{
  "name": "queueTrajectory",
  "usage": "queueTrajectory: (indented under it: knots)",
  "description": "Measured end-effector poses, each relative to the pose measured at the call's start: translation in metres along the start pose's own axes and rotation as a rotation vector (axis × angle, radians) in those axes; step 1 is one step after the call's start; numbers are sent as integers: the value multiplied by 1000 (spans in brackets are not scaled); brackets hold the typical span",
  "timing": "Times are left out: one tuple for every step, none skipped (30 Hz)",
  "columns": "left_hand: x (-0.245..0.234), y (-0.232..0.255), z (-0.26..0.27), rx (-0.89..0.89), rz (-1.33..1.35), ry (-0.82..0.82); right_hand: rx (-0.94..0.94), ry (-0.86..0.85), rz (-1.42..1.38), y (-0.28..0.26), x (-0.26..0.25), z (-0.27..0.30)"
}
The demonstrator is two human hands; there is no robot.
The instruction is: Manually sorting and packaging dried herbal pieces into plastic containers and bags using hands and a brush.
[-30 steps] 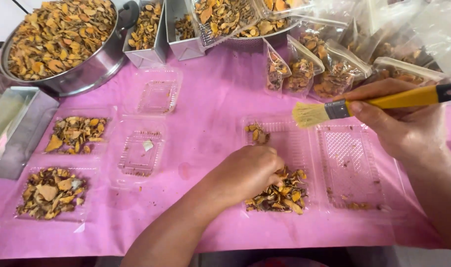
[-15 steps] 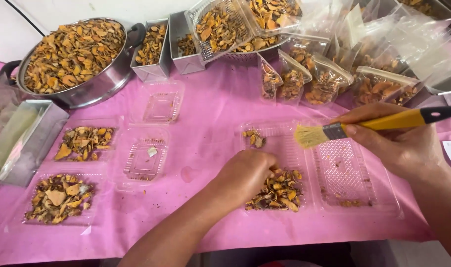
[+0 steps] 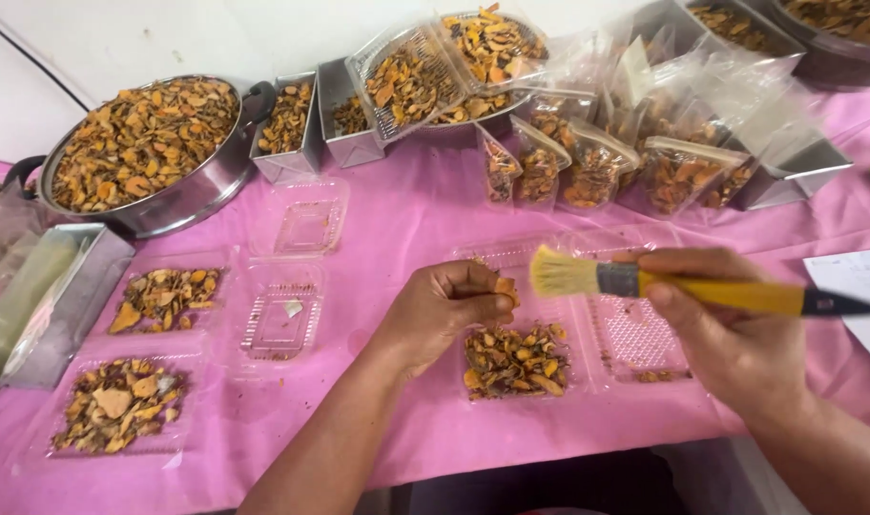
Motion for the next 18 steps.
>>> queueTrajectory:
  knots:
    - [2,-5,-1,4,1,-9,-6,6,6,0,1,4]
    - [2,-9,-4,-51,104,5,-27,-107,-18,0,10,7]
    - [1,-14,-6,-106,207,18,-46,-221,-40,0,19,10]
    - [0,-12,-6,-96,204,16,-56,-219,-42,5,17,11]
    - [-1,-10,-6,-72,162,-14,81,-196,-15,18,15,12]
    - [-2,-8,-5,-46,121,-39,217,-177,10,31,13,12]
    - [-3,-5,-6,-34,120,-35,206,-181,6,29,13,4]
    - [-3,-2,-4,62,-96,-25,153,-113,-114,23,10,-3]
    - [-3,0,-4,157,-312,-14,99,-44,-234,19,7,-8]
    - [-6,-4,-4,147,-314,-11,110,-45,-236,16,11,-15]
    - [-2,4,-1,502,-603,-55,102,-76,-408,10,16,-21]
    - [5,7,6,857,-887,-103,98,-104,-578,5,20,-27]
    - [3,6,10,844,-887,-107,111,-100,-578,5,24,-26]
    - [7,9,18,1027,-1083,-102,168,-49,-464,8,27,-28]
    - [10,9,25,1210,-1280,-97,226,0,-349,10,30,-29]
    - [14,15,32,1207,-1276,-94,228,-4,-346,9,33,-29]
    - [21,19,42,1294,-1372,-88,218,-99,-180,10,39,-26]
    - [27,23,52,1378,-1469,-88,211,-191,-16,10,46,-21]
Point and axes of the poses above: each hand's wrist, its own z-axis away from the middle knuckle, its own x-axis out of the palm, y = z × x, the point moved 5 cm from there along -z, towards the middle knuckle, and after that the axes turned 11 degrees about y, right-handed, at the moved point
